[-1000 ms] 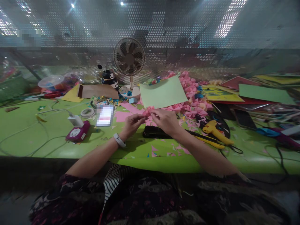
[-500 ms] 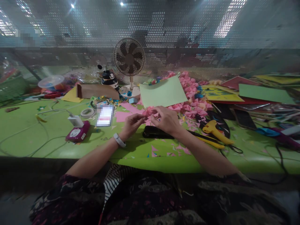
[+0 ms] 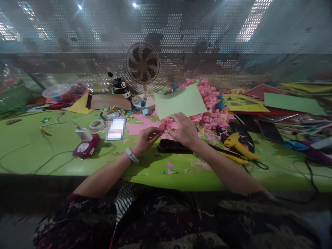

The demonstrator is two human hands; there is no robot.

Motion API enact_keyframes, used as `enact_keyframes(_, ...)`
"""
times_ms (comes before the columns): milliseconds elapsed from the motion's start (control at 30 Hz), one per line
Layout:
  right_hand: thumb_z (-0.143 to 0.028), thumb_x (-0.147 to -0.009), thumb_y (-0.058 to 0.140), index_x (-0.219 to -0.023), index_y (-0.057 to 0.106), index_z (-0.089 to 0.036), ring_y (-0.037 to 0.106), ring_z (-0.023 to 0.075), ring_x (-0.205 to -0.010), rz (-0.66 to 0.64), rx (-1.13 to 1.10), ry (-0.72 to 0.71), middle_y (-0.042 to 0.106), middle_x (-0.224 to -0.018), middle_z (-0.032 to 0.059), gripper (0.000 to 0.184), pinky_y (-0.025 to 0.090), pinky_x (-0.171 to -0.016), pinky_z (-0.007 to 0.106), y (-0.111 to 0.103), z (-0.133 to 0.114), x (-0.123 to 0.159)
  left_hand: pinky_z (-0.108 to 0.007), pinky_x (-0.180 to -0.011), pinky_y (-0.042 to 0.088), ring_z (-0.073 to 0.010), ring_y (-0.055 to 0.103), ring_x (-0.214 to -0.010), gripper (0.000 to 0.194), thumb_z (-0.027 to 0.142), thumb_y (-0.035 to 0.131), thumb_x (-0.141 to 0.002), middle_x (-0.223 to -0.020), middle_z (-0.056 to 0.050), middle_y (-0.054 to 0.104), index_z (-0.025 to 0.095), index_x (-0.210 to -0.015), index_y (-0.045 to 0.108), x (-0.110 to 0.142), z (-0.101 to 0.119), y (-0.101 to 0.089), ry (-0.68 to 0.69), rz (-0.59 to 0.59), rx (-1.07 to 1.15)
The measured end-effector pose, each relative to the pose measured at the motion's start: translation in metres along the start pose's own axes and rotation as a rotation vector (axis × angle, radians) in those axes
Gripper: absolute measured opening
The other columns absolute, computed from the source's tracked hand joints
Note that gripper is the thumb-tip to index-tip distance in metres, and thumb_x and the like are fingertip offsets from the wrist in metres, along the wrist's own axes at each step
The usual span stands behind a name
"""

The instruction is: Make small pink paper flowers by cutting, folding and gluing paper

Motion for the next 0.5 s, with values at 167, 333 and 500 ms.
enact_keyframes(167, -0.023, -0.087, 0.059, -0.114, 0.061, -0.016, 0.063, 0.028, -0.101, -0.044, -0.043, -0.007, 0.069, -0.109, 0.0132, 0.028, 0.048, -0.085, 0.038, 0.002, 0.001, -0.002, -0.03, -0.072, 0.06, -0.0164, 0.071, -0.077, 0.017, 0.031, 0.069, -0.085, -0.089, -0.009, 0.076, 0.017, -0.094, 0.074, -0.001, 0.013, 0.0, 0.165, -0.018, -0.179)
enact_keyframes(333, -0.023, -0.088, 0.058, -0.116, 0.062, -0.014, 0.064, 0.0277, -0.1, -0.071, -0.067, -0.023, 0.069, -0.109, 0.0146, 0.029, 0.049, -0.084, 0.038, -0.001, 0.001, -0.003, -0.032, -0.08, 0.058, -0.0189, 0.071, -0.087, 0.016, 0.029, 0.065, -0.089, -0.096, -0.011, 0.076, 0.018, -0.096, 0.074, -0.001, 0.017, -0.002, 0.274, -0.084, -0.326)
enact_keyframes(500, -0.024, -0.09, 0.057, -0.118, 0.061, -0.013, 0.064, 0.0271, -0.1, -0.073, -0.06, -0.026, 0.069, -0.109, 0.0148, 0.03, 0.048, -0.084, 0.038, -0.001, 0.0, -0.002, -0.029, -0.075, 0.057, -0.0184, 0.072, -0.086, 0.017, 0.026, 0.061, -0.092, -0.1, -0.012, 0.074, 0.019, -0.101, 0.073, 0.0, 0.019, -0.004, 0.393, -0.158, -0.488)
Point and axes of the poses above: each hand's wrist, its own x-axis away from the middle knuckle, its own y-axis out of the palm, z = x × y, the point moved 5 cm from there along -x, towards the middle knuckle
